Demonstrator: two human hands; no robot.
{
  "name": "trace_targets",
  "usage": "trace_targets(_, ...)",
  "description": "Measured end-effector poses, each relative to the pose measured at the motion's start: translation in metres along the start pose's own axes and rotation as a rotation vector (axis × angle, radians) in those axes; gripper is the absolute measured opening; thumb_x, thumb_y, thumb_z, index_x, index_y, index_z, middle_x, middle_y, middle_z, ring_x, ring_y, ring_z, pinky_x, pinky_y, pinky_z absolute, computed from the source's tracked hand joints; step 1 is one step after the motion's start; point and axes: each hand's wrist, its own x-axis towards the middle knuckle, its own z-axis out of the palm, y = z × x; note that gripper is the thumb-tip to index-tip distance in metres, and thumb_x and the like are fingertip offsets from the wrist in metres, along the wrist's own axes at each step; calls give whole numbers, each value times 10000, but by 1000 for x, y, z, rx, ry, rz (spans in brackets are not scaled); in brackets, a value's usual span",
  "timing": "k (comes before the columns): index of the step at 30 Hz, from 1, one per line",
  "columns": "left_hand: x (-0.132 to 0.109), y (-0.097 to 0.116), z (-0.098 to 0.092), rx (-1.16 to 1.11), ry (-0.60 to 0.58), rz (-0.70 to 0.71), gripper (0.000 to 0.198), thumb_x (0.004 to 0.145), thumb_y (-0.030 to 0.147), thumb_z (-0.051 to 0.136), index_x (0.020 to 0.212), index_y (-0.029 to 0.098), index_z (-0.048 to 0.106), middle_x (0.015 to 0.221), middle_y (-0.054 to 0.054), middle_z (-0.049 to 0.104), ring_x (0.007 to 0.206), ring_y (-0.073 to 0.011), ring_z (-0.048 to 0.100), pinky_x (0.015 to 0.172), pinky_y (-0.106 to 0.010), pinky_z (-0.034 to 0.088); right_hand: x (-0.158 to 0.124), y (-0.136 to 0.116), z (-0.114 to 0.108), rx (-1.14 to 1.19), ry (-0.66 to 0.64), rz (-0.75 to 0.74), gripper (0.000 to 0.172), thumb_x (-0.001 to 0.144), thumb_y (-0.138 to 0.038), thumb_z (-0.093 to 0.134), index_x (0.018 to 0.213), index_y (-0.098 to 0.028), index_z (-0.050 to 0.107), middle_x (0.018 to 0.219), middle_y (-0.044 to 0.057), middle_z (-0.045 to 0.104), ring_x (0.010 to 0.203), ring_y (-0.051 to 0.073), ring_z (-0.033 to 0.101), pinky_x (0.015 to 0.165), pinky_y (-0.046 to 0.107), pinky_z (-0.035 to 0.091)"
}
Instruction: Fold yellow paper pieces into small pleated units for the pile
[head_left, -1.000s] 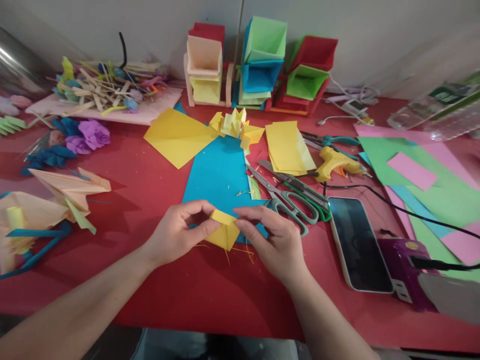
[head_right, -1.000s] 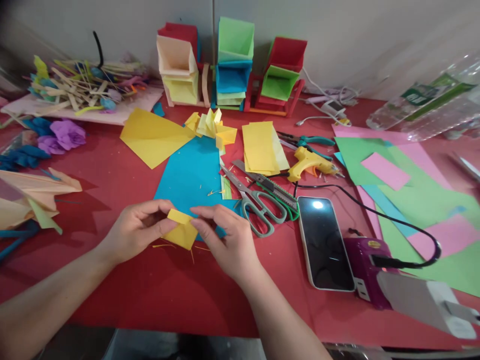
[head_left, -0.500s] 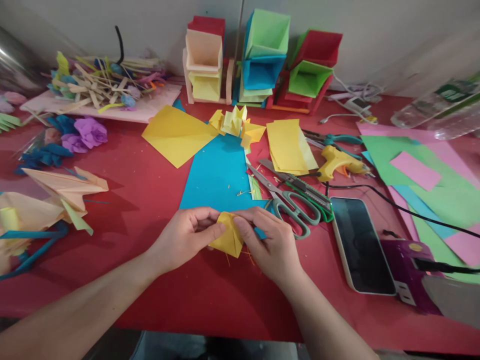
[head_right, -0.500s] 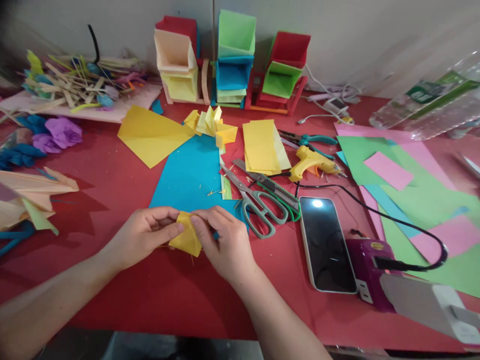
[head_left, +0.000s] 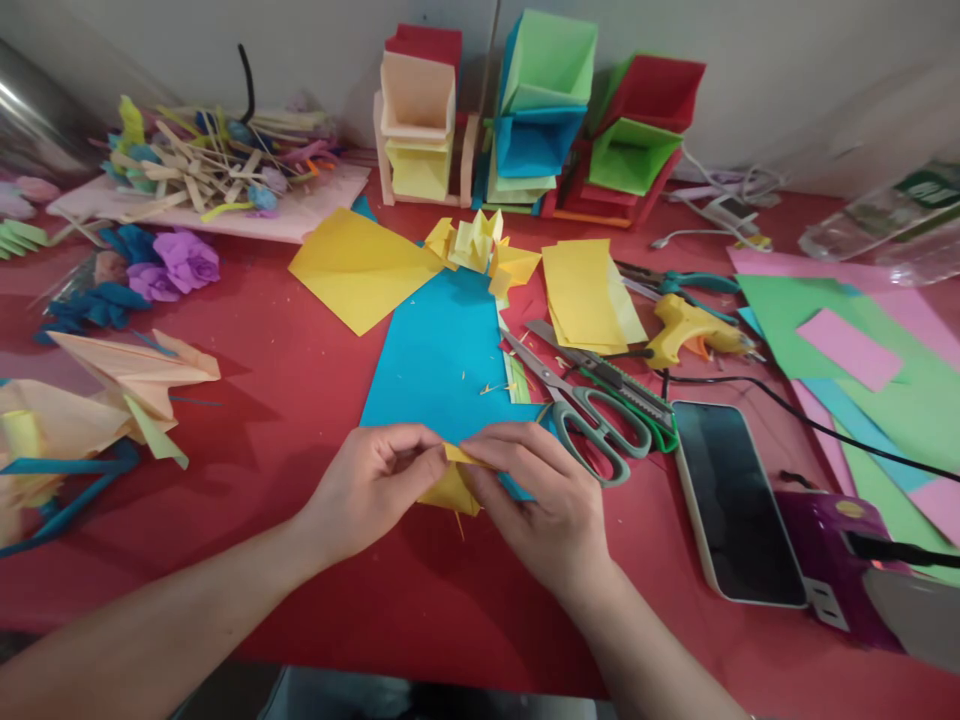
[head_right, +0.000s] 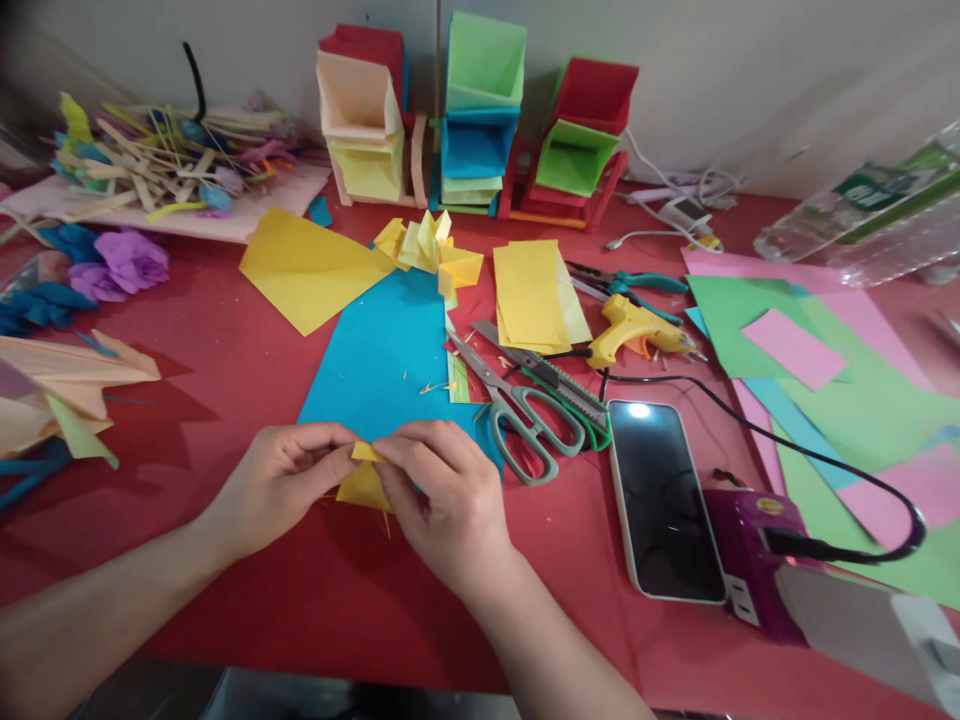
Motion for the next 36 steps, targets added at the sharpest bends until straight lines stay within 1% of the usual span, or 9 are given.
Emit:
trace_targets(3, -1, 2, 0, -13, 9, 11, 197, 817, 314, 524, 740, 188, 655, 621, 22, 571, 564, -91, 494, 500, -183, 406, -1, -1, 0, -38, 6, -64, 182, 790, -96, 561, 916, -195, 646, 840, 51, 663, 735, 140, 600, 646, 270, 500)
trace_targets(8, 2, -3, -1, -204, -67, -98, 202, 805, 347, 541, 744, 186, 646, 633, 14, 576, 613, -111, 532, 557, -215, 435, -3, -1, -1, -96, -37, -152, 226, 802, -82, 548, 980, -195, 628, 877, 57, 685, 763, 155, 607, 666, 296, 496)
trace_targets(11, 3, -6, -2, -221, -59, -119, 236, 807, 361, 531, 698, 171, 619, 595, 17, 536, 584, -108, 515, 547, -222, 426, -5, -1, -1, -142, -64, -180, 244, 810, -84, 539, 1026, -174, 607, 935, 72, 684, 805, 164, 614, 688, 307, 499)
trace_targets(18, 0, -2, -6, -166, -77, -56, 217, 819, 286, 502, 654, 163, 573, 568, 49, 449, 526, -58, 398, 495, -168, 357, -7, -3, -2, -161, -57, -239, 250, 796, -86, 550, 1035, -135, 606, 953, 90, 682, 831, 175, 623, 709, 312, 518)
trace_targets(22, -2, 0, -5, -79, -62, 22, 216, 820, 236, 493, 628, 158, 554, 523, 67, 377, 477, -41, 312, 437, -142, 288, -6, -4, -2, -108, -45, -190, 222, 799, -91, 551, 1008, -131, 613, 897, 82, 689, 779, 153, 638, 668, 268, 522)
trace_targets(26, -2, 1, -4, -16, -67, 28, 176, 813, 266, 525, 686, 163, 591, 573, 52, 474, 511, -50, 399, 460, -145, 339, -4, -6, -2, -98, -28, -86, 128, 813, -114, 543, 904, -150, 625, 767, 35, 692, 687, 114, 646, 600, 203, 504)
trace_targets(29, 0, 0, -3, -39, -91, -14, 145, 796, 282, 559, 720, 168, 605, 647, 31, 569, 588, -75, 507, 530, -163, 415, -3, -6, -1, -139, -31, -79, 73, 812, -125, 555, 841, -155, 614, 710, 11, 687, 641, 105, 642, 588, 199, 487)
trace_targets(33, 1, -1, -1, -52, -56, -16, 122, 790, 257, 562, 729, 168, 619, 662, 26, 602, 616, -84, 553, 561, -165, 441, -4, -5, 0, -188, -54, -112, 75, 809, -113, 561, 863, -151, 595, 756, 19, 698, 674, 110, 648, 620, 209, 481)
trace_targets(36, 0, 0, 0, -65, -25, -32, 141, 787, 261, 556, 702, 164, 612, 614, 34, 572, 564, -72, 515, 516, -155, 416, -7, -6, 1, -255, -48, -130, 75, 818, -122, 553, 874, -160, 587, 802, 26, 706, 713, 119, 653, 646, 221, 484)
